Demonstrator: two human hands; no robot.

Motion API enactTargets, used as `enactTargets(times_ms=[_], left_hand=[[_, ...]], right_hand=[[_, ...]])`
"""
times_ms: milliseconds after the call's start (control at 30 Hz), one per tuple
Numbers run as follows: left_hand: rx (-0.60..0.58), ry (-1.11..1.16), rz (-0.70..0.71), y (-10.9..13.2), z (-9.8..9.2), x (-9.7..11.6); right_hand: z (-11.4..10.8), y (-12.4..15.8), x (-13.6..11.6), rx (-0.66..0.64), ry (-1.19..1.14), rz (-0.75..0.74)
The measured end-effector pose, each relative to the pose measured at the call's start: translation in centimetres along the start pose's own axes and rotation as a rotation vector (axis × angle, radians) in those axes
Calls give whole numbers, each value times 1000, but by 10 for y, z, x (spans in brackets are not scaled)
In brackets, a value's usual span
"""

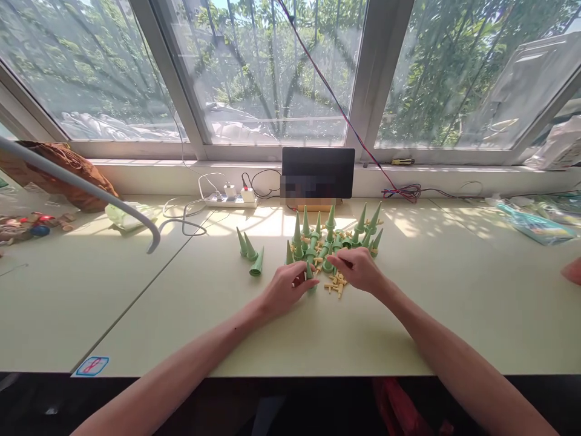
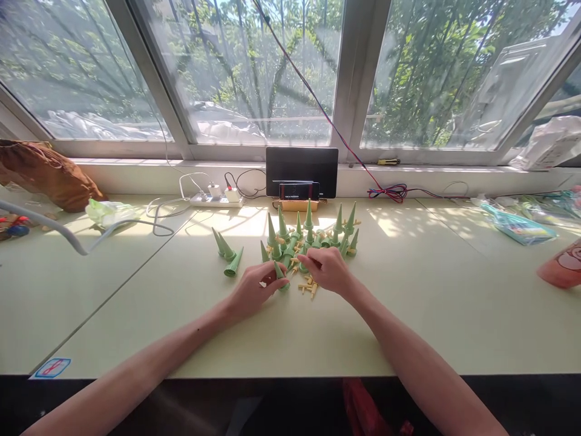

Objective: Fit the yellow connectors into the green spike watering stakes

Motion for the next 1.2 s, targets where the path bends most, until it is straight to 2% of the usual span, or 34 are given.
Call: enactTargets(times_ms=[233, 400, 767, 1100, 1200], left_hand=[[-55, 33, 2, -2, 1, 6], [-70, 52, -12, -3, 0, 8], [-28, 210, -128, -3, -1, 5], [-3, 330, -129, -2, -2, 2], [10, 358, -133, -2, -3, 5]], right_hand=[[13, 5, -3, -384, 45, -46], [15, 9, -4, -512, 99, -7], [22, 9, -2, -582, 203, 41], [28, 11, -5, -528, 169, 68], [27, 11, -8, -469, 127, 59]])
Point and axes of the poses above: each hand's wrist, its own y-axis away from the middle knuckle, its own z-axis out of the palm, x = y × z, the point moved 3 cm from there along -y, towards the middle knuckle, and after that the axes turned 2 degrees about -x, right-handed, at the moved point
